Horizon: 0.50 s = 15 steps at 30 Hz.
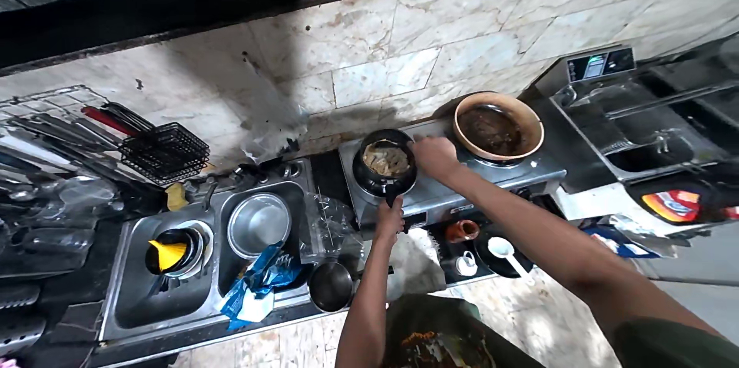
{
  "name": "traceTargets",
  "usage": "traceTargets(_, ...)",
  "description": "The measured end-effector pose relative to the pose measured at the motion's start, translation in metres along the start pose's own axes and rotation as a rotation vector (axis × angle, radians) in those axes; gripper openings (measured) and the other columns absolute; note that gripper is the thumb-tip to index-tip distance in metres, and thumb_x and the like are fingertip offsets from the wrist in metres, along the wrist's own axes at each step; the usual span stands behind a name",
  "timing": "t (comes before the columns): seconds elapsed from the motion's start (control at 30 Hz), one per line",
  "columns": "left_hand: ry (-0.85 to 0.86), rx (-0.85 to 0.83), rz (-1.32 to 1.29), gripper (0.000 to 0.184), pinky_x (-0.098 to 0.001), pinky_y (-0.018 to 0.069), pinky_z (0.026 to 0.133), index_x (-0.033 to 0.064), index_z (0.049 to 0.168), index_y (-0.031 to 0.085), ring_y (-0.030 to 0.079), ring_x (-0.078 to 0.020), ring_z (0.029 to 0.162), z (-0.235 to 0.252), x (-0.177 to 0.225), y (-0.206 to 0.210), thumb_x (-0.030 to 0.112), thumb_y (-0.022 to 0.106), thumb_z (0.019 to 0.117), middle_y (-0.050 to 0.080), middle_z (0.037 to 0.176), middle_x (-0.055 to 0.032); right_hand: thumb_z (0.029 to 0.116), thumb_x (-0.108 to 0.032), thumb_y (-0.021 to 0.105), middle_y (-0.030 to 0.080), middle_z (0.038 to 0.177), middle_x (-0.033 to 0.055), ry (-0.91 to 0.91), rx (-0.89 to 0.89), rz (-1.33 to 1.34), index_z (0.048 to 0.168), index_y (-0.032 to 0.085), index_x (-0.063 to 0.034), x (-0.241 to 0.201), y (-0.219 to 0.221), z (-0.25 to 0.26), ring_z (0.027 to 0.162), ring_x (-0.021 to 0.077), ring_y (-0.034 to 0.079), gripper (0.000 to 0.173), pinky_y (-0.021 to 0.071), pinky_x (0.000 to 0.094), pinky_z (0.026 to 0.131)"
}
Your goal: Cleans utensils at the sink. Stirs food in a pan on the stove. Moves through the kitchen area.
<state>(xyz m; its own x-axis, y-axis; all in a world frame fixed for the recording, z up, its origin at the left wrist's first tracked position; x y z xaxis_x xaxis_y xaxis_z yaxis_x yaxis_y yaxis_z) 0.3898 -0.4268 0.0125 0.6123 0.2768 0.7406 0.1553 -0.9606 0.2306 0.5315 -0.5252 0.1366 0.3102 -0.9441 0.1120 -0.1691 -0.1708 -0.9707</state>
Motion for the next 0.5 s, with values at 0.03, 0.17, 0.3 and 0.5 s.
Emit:
traceTargets(0.03,0.0,0.002,-0.002,0.029,-0.0238,0.0379,0.04,0.007,0.111,0.051,0.039,-0.0093,0.044,0.0,0.0,0.0,0.036,0.052,0.1084,0.042,0.065,0.0009,0.0953,-0.006,0.064,0.067,0.122,0.0187,0.008,-0.004,0.015,0.115,0.07,-0.0079,-0.001,0.002,0.004,0.102,0.0457,0.067,0.021,0.0562,0.0612,0.069)
traceTargets(0.17,-0.006,0.005,0.0,0.028,-0.0232,0.0373,0.04,0.0069,0.11,0.051,0.039,-0.009,0.044,-0.002,0.002,0.0,0.035,0.052,0.1084,0.042,0.065,0.0011,0.0882,-0.007,0.073,0.067,0.118,0.0159,-0.129,0.007,0.082,0.106,0.074,-0.0087,-0.007,0.033,0.014,0.096,0.042,0.068,0.018,0.0572,0.0615,0.068)
traceTargets(0.3,-0.005,-0.002,0.005,0.029,-0.0235,0.0381,0.041,0.0069,0.112,0.051,0.039,-0.0091,0.045,-0.002,0.003,0.0,0.036,0.052,0.1086,0.043,0.066,0.001,0.0911,-0.005,0.069,0.068,0.111,0.016,-0.176,-0.018,-0.005,0.104,0.075,-0.0091,0.0,0.017,-0.013,0.09,0.0406,0.068,0.015,0.0563,0.059,0.066)
traceTargets(0.5,0.003,-0.004,-0.006,0.029,-0.0236,0.0388,0.041,0.0067,0.112,0.05,0.04,-0.0093,0.044,0.0,0.001,-0.001,0.035,0.053,0.1081,0.043,0.065,0.0011,0.0909,-0.007,0.069,0.07,0.098,0.0184,-0.082,-0.12,-0.068,0.097,0.073,-0.0069,0.011,-0.003,-0.03,0.085,0.0421,0.068,0.007,0.0539,0.0608,0.064)
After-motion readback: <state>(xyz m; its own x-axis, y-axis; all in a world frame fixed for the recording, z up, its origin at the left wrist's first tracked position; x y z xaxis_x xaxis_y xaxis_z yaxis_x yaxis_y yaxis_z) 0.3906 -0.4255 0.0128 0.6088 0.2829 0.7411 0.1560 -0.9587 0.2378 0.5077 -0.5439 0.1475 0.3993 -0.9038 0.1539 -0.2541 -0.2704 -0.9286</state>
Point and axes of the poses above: each hand's wrist, its own z-axis towards the middle knuckle, its own y-axis out of the palm, x = y × z, the point moved 5 cm from there along z, towards the middle knuckle
